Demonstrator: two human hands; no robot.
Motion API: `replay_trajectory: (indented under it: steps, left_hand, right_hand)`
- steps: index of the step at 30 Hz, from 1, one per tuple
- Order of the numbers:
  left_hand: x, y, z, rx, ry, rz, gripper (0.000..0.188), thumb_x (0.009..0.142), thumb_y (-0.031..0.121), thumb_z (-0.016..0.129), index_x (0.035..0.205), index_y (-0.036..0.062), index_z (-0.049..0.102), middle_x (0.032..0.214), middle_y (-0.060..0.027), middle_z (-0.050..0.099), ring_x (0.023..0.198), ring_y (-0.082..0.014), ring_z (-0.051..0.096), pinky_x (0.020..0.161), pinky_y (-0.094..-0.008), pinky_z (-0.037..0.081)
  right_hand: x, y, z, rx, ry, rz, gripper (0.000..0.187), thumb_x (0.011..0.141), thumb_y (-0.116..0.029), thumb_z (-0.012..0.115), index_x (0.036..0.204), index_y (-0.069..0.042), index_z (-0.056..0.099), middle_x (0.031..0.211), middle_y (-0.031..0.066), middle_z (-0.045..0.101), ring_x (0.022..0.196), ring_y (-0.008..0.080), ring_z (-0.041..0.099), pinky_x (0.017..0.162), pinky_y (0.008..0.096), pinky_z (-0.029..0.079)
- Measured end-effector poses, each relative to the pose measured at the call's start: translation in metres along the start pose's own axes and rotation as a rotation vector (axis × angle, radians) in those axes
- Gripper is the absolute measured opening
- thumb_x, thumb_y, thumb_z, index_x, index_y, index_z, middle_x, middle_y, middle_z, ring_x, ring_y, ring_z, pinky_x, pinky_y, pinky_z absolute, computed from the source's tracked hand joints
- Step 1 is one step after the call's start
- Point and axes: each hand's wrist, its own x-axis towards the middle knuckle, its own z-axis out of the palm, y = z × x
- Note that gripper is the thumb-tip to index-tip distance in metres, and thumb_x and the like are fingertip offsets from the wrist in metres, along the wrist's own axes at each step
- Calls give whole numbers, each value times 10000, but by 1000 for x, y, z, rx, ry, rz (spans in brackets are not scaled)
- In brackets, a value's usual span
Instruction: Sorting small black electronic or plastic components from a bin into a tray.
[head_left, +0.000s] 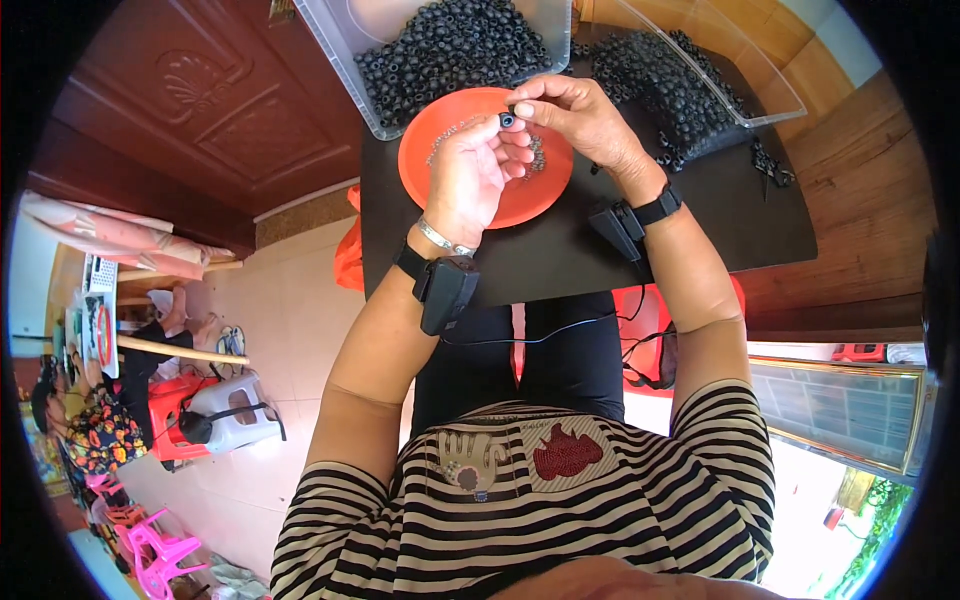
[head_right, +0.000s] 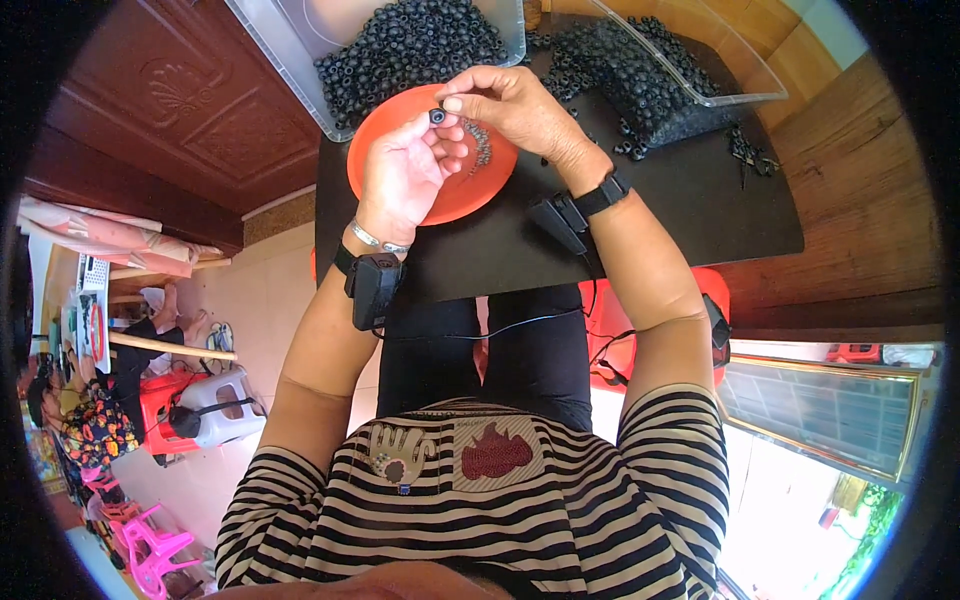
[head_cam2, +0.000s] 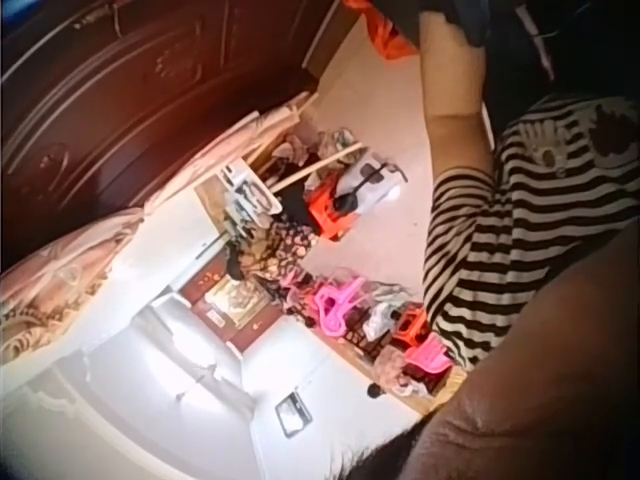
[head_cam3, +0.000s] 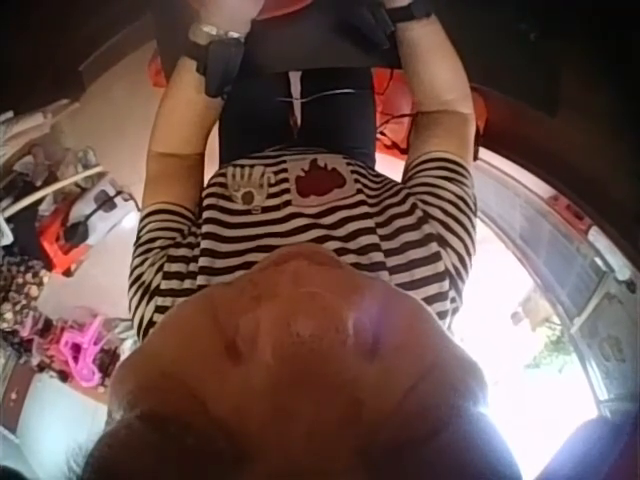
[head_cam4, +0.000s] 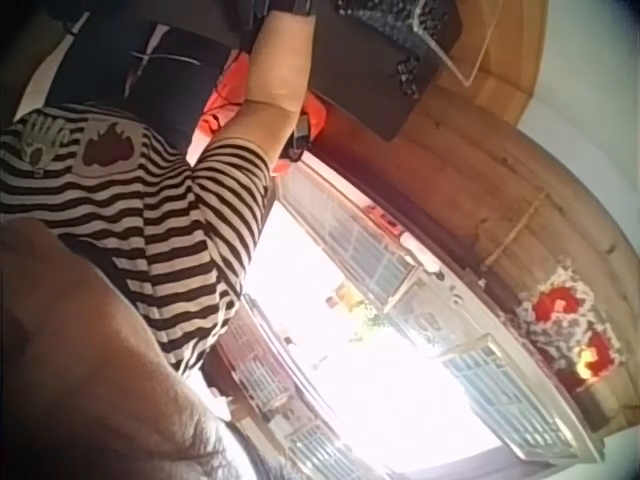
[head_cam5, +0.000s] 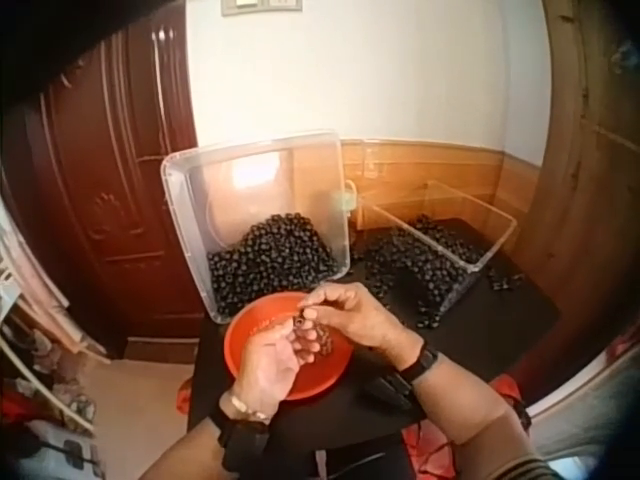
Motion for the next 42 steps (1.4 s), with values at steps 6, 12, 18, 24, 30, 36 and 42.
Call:
replay_trajectory:
  steps: [6, 12, 18, 24, 30, 36, 42]
  left_hand:
    - [-2, 1, 2, 7, -1, -6, 225, 874, 216, 494, 887, 20, 603, 797, -74, 623, 691, -174, 588, 612, -272, 438]
    - [-3, 2, 6, 39, -38, 25, 215, 884, 202, 488, 909, 17, 594, 801, -74, 621, 684, -162, 587, 605, -258, 436]
    - [-4, 1, 5, 141, -81, 86, 214, 903, 207, 475, 946, 27, 582, 833, -65, 620, 724, -158, 587, 637, -259, 435]
    - [-5, 1, 5, 149, -103, 102, 217, 899, 213, 483, 942, 27, 587, 831, -61, 618, 725, -155, 587, 632, -254, 435]
    - [-6, 1, 11, 135, -93, 102, 206, 887, 195, 490, 895, 17, 595, 799, -67, 614, 682, -154, 585, 597, -245, 437]
    - [-4, 0, 7, 121, -129, 93, 229, 892, 210, 479, 890, 13, 596, 807, -70, 614, 689, -169, 587, 597, -255, 436]
    - [-5, 1, 8, 105, -135, 81, 240, 886, 225, 484, 871, 16, 600, 807, -71, 613, 692, -181, 588, 598, -260, 438]
  right_hand:
    - [-3, -8, -5, -13, 18, 77, 155, 879, -126, 599, 975, -8, 630, 866, 24, 643, 800, 83, 591, 766, 232, 485]
    - [-3, -10, -7, -1, 35, 50, 168, 885, -150, 591, 977, -17, 632, 854, 11, 636, 793, 81, 581, 760, 237, 480]
    - [-4, -13, -7, 14, 31, -39, 180, 879, -168, 605, 981, -22, 635, 863, 12, 635, 805, 82, 579, 777, 243, 473]
    - [-4, -14, -5, 56, -29, -34, 147, 876, -139, 593, 950, -19, 637, 942, 28, 619, 858, 105, 563, 832, 268, 446]
    - [-4, -11, -7, 49, -62, -40, 150, 879, -126, 584, 962, -12, 635, 949, 34, 617, 868, 107, 555, 826, 268, 444]
    - [-4, -12, -7, 32, -69, -43, 155, 882, -128, 579, 968, -9, 632, 945, 33, 617, 850, 106, 554, 810, 264, 447]
    - [-4, -11, -6, 37, -66, -39, 149, 886, -126, 573, 965, -12, 625, 942, 31, 618, 854, 107, 555, 816, 264, 446]
